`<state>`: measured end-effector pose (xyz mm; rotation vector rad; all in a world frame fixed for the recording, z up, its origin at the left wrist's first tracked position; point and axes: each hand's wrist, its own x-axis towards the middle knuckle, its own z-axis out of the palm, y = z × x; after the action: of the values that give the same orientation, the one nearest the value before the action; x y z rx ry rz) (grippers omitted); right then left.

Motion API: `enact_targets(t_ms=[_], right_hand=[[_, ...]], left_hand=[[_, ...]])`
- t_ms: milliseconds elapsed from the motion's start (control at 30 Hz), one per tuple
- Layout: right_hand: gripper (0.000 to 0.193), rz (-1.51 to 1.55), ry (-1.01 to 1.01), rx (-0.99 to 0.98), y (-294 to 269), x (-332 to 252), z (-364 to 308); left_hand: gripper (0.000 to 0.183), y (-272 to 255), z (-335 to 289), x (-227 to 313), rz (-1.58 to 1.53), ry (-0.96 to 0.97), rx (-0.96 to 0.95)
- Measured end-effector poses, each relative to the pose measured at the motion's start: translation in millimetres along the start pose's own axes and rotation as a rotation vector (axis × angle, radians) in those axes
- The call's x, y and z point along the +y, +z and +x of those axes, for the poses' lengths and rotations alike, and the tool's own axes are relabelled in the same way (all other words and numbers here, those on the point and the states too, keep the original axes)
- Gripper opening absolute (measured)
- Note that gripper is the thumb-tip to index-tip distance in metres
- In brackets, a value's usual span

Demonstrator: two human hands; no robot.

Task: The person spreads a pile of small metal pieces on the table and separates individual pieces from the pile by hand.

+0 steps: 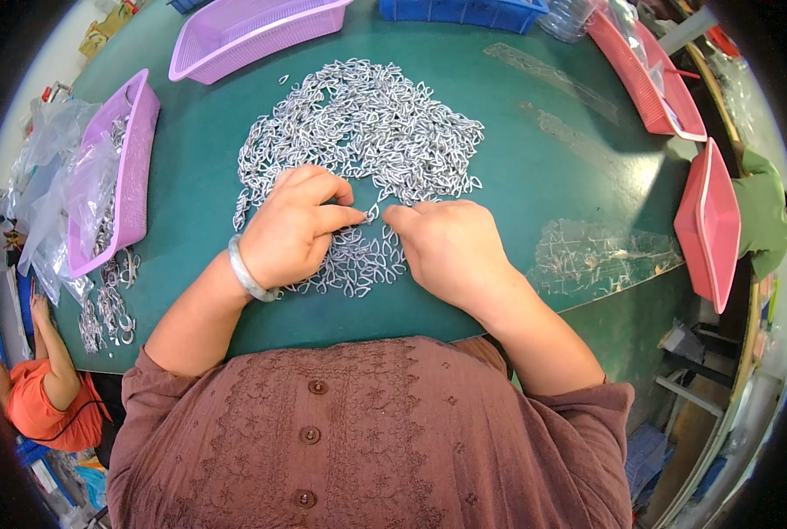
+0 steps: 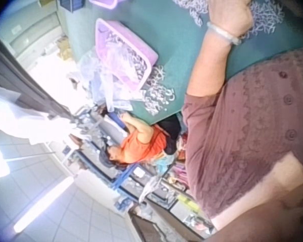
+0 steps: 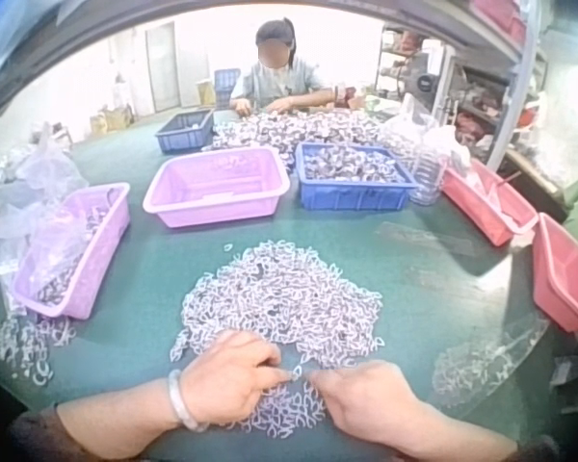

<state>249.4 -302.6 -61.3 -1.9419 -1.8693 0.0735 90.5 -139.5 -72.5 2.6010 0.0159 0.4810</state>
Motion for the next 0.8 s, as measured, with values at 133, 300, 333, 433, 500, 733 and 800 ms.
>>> enact_targets(t_ms=[133,300,333,433,500,733,800], right_hand=[[0.017,0.025,0.055,-0.004,4.9,-1.5,6.8],[0.008,-0.078,0.031,-0.066,9.0,1.7,13.7],[0.004,-0.094,0.002,-0.050,10.0,2.4,13.8],[0.008,-0.039,0.012,-0.047,8.2,0.5,14.9],[0.003,-0.029,0.068,-0.112,2.6,-2.3,15.8],[0.005,0.008,0.095,-0.137,2.4,-1.7,15.7],[0.006,0.005,0.123,-0.159,0.9,-3.9,17.1]], left_hand=[[0.029,-2.0,0.0,-1.5,0.002,0.014,-0.030],[0.029,-2.7,-0.3,-0.7,-0.007,0.007,-0.022],[0.029,-2.6,0.1,-0.1,-0.008,0.006,-0.021],[0.030,-2.0,0.1,0.7,-0.020,-0.002,0.024],[0.031,-1.1,-0.3,0.6,0.015,0.017,-0.033],[0.030,-0.9,-0.6,1.3,0.040,0.035,-0.030],[0.028,-1.1,-1.0,1.0,0.038,0.035,-0.028]])
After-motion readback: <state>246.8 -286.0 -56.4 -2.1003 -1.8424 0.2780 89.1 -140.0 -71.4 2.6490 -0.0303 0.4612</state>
